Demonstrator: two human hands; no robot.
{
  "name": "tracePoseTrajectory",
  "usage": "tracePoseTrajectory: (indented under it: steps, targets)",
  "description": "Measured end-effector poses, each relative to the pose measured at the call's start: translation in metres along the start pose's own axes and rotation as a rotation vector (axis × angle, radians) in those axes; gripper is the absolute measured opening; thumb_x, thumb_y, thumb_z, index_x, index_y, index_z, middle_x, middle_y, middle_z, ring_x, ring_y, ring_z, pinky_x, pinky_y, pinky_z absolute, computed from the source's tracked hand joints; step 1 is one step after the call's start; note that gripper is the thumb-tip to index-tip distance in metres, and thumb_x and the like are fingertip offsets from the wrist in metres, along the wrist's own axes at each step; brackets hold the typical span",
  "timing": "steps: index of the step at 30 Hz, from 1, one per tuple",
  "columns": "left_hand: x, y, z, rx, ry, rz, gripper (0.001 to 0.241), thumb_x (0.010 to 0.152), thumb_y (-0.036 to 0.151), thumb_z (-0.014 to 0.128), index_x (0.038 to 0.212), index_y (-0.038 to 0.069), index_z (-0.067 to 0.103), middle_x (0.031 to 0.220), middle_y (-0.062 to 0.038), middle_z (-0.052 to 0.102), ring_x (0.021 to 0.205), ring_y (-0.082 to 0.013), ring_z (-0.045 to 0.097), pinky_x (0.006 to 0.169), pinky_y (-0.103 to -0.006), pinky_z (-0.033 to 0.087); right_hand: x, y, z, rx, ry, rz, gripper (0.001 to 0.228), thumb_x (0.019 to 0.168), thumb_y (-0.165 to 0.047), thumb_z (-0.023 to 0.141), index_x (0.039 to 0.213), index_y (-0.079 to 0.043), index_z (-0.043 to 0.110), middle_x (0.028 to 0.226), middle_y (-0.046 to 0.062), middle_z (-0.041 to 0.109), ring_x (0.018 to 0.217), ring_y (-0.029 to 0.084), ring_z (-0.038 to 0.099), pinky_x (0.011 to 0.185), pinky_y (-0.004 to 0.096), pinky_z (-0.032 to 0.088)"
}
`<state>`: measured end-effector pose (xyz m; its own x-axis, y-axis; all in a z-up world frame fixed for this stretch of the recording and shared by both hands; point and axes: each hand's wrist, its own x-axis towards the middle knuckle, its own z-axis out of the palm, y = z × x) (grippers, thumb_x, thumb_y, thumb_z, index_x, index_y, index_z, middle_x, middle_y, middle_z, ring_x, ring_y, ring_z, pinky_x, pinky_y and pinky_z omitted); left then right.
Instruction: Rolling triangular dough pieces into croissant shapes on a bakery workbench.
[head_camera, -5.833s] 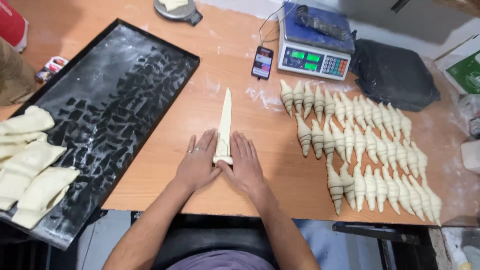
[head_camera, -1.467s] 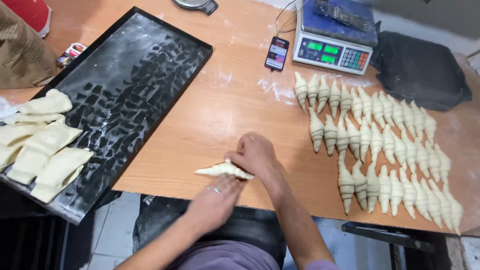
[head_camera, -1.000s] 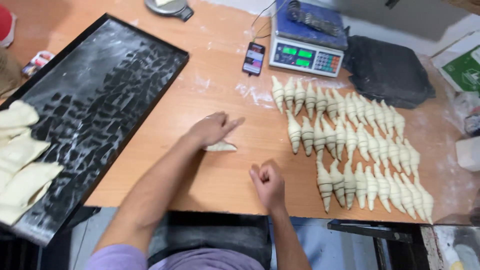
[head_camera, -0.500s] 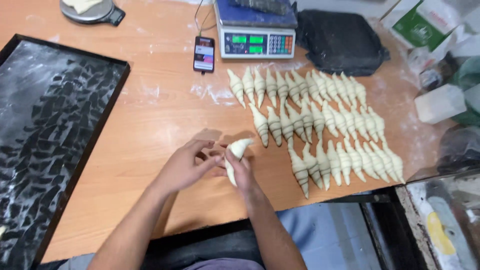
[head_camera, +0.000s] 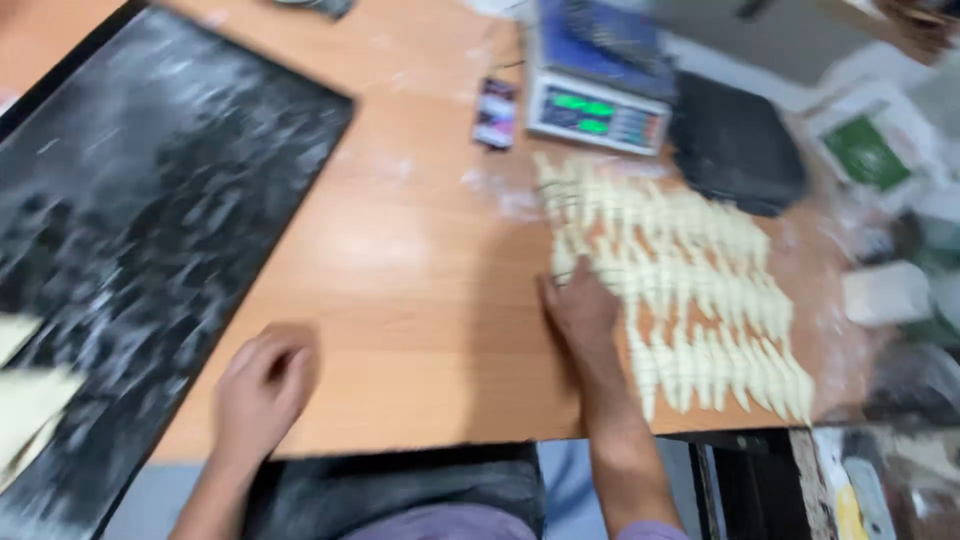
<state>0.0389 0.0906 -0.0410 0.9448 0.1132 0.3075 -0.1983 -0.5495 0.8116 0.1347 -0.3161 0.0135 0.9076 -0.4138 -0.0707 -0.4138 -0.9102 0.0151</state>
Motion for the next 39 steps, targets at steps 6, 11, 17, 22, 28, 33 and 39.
tracePoseTrajectory:
  steps: [6, 11, 17, 22, 28, 33, 39]
  targets:
    - [0.008, 0.003, -0.003, -0.088, 0.008, 0.098, 0.01, 0.09, 0.014, 0.066, 0.093, 0.006, 0.069, 0.099, -0.013, 0.072, 0.098, -0.0338, 0.07, 0.084, -0.0433, 0.056, -0.058, -0.065, -0.054, -0.014, 0.048, 0.026, 0.079, 0.089, -0.048, 0.076, 0.148, -0.003, 0.047, 0.101, 0.025, 0.073, 0.086, 0.041, 0.071, 0.075, 0.051, 0.055]
    - [0.004, 0.001, -0.011, -0.136, -0.017, 0.032, 0.009, 0.09, 0.015, 0.067, 0.09, 0.006, 0.067, 0.097, -0.012, 0.071, 0.095, -0.0335, 0.069, 0.08, -0.0452, 0.056, -0.112, -0.219, -0.045, 0.518, -0.043, -0.817, 0.05, 0.093, -0.032, 0.073, 0.135, -0.01, 0.059, 0.107, 0.014, 0.074, 0.094, 0.031, 0.073, 0.079, 0.042, 0.058]
    - [-0.002, -0.004, -0.013, -0.186, -0.105, -0.042, 0.015, 0.093, 0.016, 0.069, 0.104, 0.006, 0.068, 0.104, -0.015, 0.072, 0.101, -0.034, 0.067, 0.086, -0.0466, 0.05, -0.211, -0.416, -0.027, 0.59, -0.241, -1.663, 0.028, 0.097, -0.026, 0.068, 0.125, -0.021, 0.07, 0.105, 0.008, 0.069, 0.099, 0.028, 0.068, 0.084, 0.037, 0.056]
    - [-0.012, -0.036, 0.009, -0.645, 0.099, 0.105, 0.031, 0.087, 0.02, 0.076, 0.11, 0.003, 0.064, 0.112, -0.014, 0.068, 0.107, -0.0245, 0.064, 0.093, -0.0417, 0.051, -0.231, -0.487, 0.013, 0.503, -0.132, -1.803, 0.027, 0.093, -0.037, 0.078, 0.112, -0.02, 0.073, 0.104, 0.011, 0.066, 0.101, 0.033, 0.065, 0.081, 0.042, 0.054]
    - [-0.016, -0.018, -0.001, -0.477, -0.013, -0.033, 0.035, 0.077, 0.018, 0.082, 0.105, 0.002, 0.067, 0.105, -0.013, 0.068, 0.1, -0.0254, 0.063, 0.085, -0.0401, 0.051, -0.185, -0.479, 0.054, 0.634, -0.26, -1.006, 0.048, 0.084, -0.041, 0.086, 0.104, -0.008, 0.057, 0.093, 0.01, 0.069, 0.082, 0.024, 0.067, 0.078, 0.036, 0.055]
    - [0.008, -0.047, 0.029, -0.388, -0.011, 0.08, 0.024, 0.091, 0.013, 0.068, 0.113, 0.004, 0.073, 0.114, -0.013, 0.071, 0.106, -0.0274, 0.067, 0.089, -0.0396, 0.054, -0.113, -0.441, 0.017, 1.483, -0.702, -0.988, 0.047, 0.088, -0.003, 0.077, 0.121, -0.008, 0.045, 0.103, 0.005, 0.061, 0.089, 0.011, 0.063, 0.07, 0.025, 0.053]
    - [0.035, -0.014, -0.009, -1.849, -0.027, -0.495, 0.074, 0.099, 0.057, 0.038, 0.142, -0.001, 0.049, 0.138, -0.018, 0.061, 0.127, -0.0295, 0.061, 0.107, -0.0469, 0.049, -0.082, -0.285, -0.046, 1.641, -0.868, -0.892, 0.039, 0.095, 0.002, 0.075, 0.125, -0.006, 0.051, 0.102, 0.002, 0.06, 0.086, 0.01, 0.06, 0.067, 0.021, 0.047]
